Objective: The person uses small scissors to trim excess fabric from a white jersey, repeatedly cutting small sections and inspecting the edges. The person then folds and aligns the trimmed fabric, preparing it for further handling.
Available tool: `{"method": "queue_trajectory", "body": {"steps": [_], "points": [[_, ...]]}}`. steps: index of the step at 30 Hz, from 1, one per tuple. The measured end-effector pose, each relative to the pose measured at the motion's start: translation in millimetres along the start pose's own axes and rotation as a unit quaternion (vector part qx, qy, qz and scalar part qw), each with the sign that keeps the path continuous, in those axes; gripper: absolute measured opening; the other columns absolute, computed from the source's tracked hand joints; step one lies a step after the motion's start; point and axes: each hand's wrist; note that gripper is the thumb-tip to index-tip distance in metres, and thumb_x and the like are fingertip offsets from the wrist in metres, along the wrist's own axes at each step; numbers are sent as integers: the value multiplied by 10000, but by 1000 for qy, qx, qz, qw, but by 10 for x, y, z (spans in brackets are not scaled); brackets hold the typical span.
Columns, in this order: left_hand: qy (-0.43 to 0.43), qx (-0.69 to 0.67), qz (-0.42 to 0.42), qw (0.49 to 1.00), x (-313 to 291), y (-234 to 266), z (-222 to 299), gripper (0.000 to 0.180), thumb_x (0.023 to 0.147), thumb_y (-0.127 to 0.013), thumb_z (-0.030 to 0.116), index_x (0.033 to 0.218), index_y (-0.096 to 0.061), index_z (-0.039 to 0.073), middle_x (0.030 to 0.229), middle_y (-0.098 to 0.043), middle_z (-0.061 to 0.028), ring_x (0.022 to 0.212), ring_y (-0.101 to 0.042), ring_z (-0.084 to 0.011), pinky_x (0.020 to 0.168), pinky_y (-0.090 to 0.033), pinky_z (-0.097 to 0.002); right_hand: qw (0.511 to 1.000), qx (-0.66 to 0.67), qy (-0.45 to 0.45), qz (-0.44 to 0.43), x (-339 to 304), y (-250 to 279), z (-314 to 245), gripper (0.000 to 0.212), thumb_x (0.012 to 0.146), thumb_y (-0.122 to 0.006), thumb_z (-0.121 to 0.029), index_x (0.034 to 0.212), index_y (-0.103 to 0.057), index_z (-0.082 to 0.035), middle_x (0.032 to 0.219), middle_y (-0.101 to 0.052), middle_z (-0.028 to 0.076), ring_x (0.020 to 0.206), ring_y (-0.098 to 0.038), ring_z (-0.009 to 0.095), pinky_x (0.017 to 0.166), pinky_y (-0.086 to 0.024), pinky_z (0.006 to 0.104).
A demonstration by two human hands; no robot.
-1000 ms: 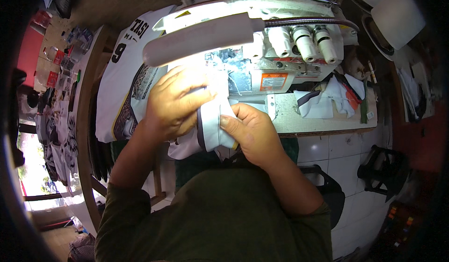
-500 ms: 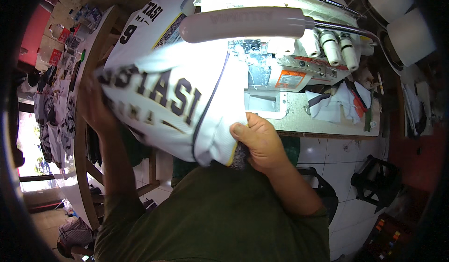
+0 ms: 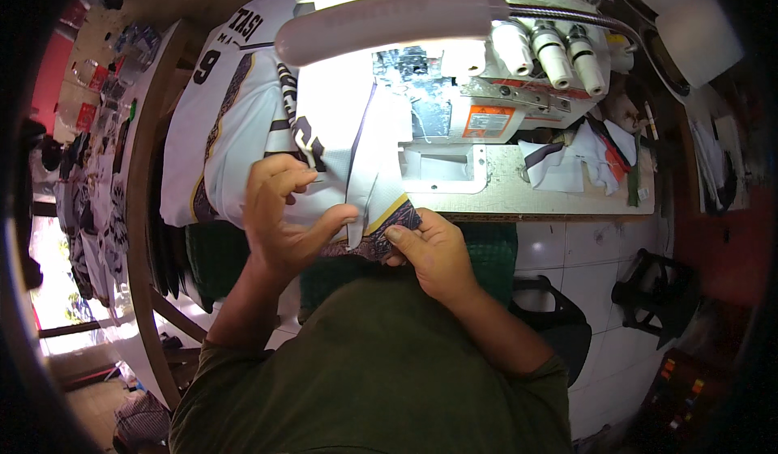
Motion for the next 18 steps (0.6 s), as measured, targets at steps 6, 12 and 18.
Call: {"method": "queue_trajectory", "body": {"steps": [6, 12, 18], "points": [[27, -60, -180, 982, 52, 41, 159, 221, 903, -761, 106, 1041, -626, -2, 968, -708, -138, 885, -690, -269, 787, -552, -371, 1000, -9, 9, 14, -35, 31, -12, 169, 1009, -677, -133, 1095, -668, 12, 944, -729, 74, 777, -662, 100, 673, -538, 257], [453, -568, -284, 626, -200, 446, 380, 184, 982, -668, 38, 1128, -584, -36, 1039, -747, -151, 965, -730, -176, 872, -572, -318, 794, -458, 362, 168, -190, -23, -352, 187, 992, -691, -148, 1077, -650, 14, 898, -705, 123, 784, -655, 140, 707, -550, 351], [469, -476, -333, 665, -271, 365, 523, 205, 946, -730, 91, 1077, -672, -55, 944, -763, -150, 876, -741, -191, 814, -584, -334, 998, -46, 10, -46, -15, -330, -591, 258, 1048, -631, -245, 1079, -647, 11, 890, -708, 45, 759, -618, 56, 642, -489, 229]]}}
Point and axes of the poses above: each hand's wrist, its own x-axis towards the middle knuckle, its own y-axis out of the back of the hand, z = x × y
